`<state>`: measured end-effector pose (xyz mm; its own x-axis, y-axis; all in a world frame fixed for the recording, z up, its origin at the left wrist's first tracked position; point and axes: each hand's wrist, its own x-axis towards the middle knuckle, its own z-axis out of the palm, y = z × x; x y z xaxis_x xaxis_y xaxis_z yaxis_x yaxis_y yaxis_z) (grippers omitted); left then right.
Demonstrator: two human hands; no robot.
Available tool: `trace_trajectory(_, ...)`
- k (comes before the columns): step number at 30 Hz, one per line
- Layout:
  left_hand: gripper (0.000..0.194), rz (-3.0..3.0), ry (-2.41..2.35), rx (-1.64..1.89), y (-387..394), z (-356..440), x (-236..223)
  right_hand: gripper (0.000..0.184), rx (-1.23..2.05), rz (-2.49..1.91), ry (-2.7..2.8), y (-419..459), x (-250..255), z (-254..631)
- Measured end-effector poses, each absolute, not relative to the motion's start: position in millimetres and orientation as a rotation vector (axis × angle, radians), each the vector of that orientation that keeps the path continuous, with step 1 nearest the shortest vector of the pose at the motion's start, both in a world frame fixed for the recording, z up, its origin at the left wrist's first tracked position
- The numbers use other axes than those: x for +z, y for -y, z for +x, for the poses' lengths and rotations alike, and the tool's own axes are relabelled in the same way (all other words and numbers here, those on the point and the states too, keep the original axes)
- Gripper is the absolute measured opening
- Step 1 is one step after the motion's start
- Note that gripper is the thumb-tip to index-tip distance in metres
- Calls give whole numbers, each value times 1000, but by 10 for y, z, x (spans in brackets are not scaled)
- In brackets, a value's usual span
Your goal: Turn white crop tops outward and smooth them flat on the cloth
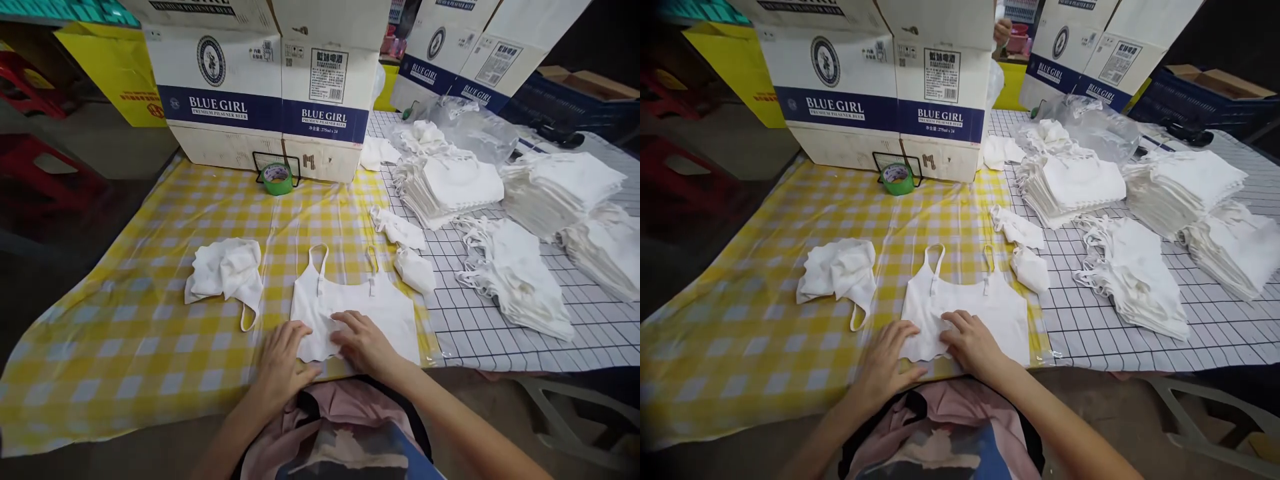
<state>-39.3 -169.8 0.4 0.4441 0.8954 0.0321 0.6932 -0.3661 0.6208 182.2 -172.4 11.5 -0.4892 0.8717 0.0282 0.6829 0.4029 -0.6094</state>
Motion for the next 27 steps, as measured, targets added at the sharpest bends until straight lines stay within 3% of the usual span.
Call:
trace_trajectory(2, 45, 2154, -1341, 513, 1691, -320, -9, 16, 846, -1324, 2226, 1622, 127, 1773)
trace_trajectory(5, 20, 1952, -1385, 623, 1598, -273, 7, 15, 1080, -1318, 1945, 1423, 223, 1762)
trace_trajectory(13, 36, 899, -1055, 725, 1258, -290, 220, 32, 1570, -1281, 1131, 993, 242, 1793)
trace_trajectory(27, 35, 803, -957, 724, 1208, -235, 314, 33, 1684, -1224, 856, 896, 232, 1870)
